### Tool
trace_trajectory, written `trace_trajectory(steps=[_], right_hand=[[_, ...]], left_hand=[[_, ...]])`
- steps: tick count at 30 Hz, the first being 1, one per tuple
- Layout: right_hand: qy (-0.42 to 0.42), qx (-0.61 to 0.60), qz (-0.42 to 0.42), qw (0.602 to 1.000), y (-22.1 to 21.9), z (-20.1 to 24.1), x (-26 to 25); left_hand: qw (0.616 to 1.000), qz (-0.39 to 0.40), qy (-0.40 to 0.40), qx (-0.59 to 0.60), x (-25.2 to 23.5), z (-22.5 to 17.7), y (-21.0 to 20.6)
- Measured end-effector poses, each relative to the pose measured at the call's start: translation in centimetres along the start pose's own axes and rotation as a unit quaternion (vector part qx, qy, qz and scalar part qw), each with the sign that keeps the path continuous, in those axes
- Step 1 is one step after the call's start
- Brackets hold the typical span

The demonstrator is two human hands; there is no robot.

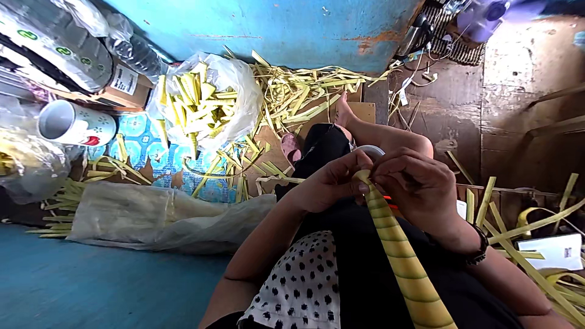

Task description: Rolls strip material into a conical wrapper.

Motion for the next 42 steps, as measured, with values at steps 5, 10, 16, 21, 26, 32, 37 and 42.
trace_trajectory(steps=[5,10,16,21,26,32,37,42], right_hand=[[0.007,0.002,-0.007,1.000,-0.1,-0.2,0.3],[-0.017,-0.026,0.017,0.999,0.8,-2.0,0.0],[-0.198,0.166,0.210,0.943,2.1,-10.3,5.5],[-0.276,0.209,0.383,0.857,0.8,-13.7,11.2],[-0.304,0.190,0.323,0.876,2.7,-11.9,10.4],[-0.221,0.216,0.203,0.929,1.8,-9.8,7.1],[-0.040,0.216,0.090,0.971,-0.5,-5.1,2.4],[-0.048,0.231,0.114,0.965,-1.9,-4.5,1.3]], left_hand=[[1.000,0.000,0.008,-0.017,-0.2,0.6,0.0],[0.991,-0.077,-0.018,-0.112,0.2,-0.7,1.5],[0.863,-0.332,-0.047,-0.377,5.1,-7.6,9.2],[0.661,-0.521,-0.069,-0.535,9.2,-8.0,12.3],[0.710,-0.615,-0.117,-0.323,8.1,-4.1,10.9],[0.903,-0.425,0.021,-0.061,3.3,0.1,4.2],[0.934,-0.357,0.010,0.015,1.1,1.1,2.2],[0.958,-0.276,0.030,0.076,0.0,3.0,-0.2]])
Point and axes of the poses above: each hand's wrist, its own x-axis away from the middle knuckle, its own y-axis out of the back of the hand, z = x × y, the point moved 4 cm from there along -x, towards the middle knuckle, and after that the axes turned 3 degrees about y, right-handed, at the moved point
